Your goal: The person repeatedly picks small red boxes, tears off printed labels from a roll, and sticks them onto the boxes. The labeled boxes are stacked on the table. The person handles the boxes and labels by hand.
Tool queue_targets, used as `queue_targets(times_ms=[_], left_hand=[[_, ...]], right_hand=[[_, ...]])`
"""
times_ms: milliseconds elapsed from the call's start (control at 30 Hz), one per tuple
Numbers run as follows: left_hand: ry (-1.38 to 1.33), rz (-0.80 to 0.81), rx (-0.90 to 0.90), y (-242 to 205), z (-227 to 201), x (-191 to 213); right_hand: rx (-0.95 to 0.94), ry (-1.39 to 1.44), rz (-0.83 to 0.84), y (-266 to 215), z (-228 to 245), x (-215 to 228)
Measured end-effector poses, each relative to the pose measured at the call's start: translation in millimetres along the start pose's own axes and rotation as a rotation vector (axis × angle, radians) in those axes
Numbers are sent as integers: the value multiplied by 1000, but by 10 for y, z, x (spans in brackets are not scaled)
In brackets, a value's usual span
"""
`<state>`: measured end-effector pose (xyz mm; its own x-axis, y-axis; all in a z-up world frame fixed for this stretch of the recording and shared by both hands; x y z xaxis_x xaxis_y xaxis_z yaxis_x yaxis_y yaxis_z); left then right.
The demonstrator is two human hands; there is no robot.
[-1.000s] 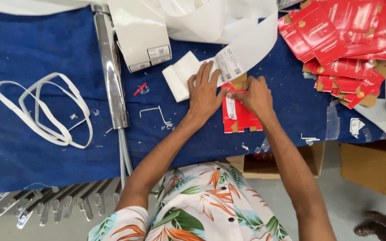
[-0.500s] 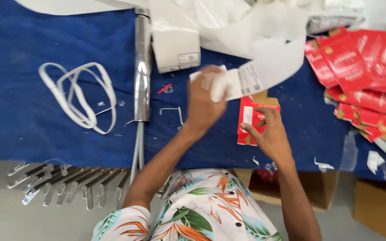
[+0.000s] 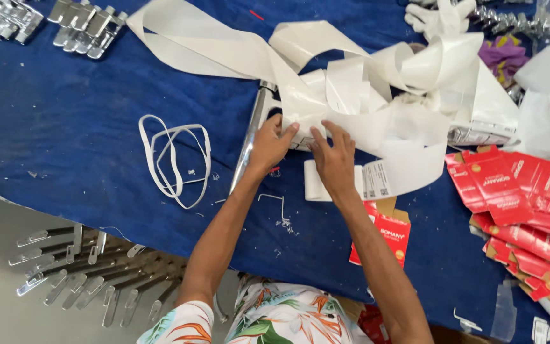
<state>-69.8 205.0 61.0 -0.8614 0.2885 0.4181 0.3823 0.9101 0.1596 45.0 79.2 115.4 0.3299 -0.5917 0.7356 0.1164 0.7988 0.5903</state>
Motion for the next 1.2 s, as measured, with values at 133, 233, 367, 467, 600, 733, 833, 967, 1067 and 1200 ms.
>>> queue_targets(times_ms=[133,233,367,467,600,733,833,967,1067,1200], left_hand=[[-282,73,149,132,281,-151],[-334,26,165,110,387,-234],[-444,53,222,158,419,-256],[-389,139,242,144,429,-241],[-486,165,293,62,471,-257],[-461,130,352,46,479,-288],[-429,80,362,69,364,-196],[-56,-356,29,-90,-110,79],[54,-373,-205,-602,-485,-207],[-30,550,-85,-1428,-800,-1376]], right_hand=[[96,-70,-59,-19,-17,-134],[149,-102,-79,-183,56,-155],[156,-33,-96,-201,125,-107],[72,-38,-113,-128,105,-36],[124,-73,-87,-121,107,-1],[195,-111,-106,-225,106,-35],[212,-76,-50,-312,194,-14],[103,183,-11,-492,239,454],[-235,377,-69,-841,-56,1097],[-799,496,126,-1366,-858,1778]])
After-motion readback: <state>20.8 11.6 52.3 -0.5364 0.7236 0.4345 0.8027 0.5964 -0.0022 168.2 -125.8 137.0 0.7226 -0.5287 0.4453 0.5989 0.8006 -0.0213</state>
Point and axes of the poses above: each hand's wrist, its own y-axis towards the middle knuckle, its own x-axis out of the back of the hand, z = x × y, the point moved 5 cm from there along y, towards the middle knuckle, and after that the axes turned 6 degrees about y, right-handed, at the moved point
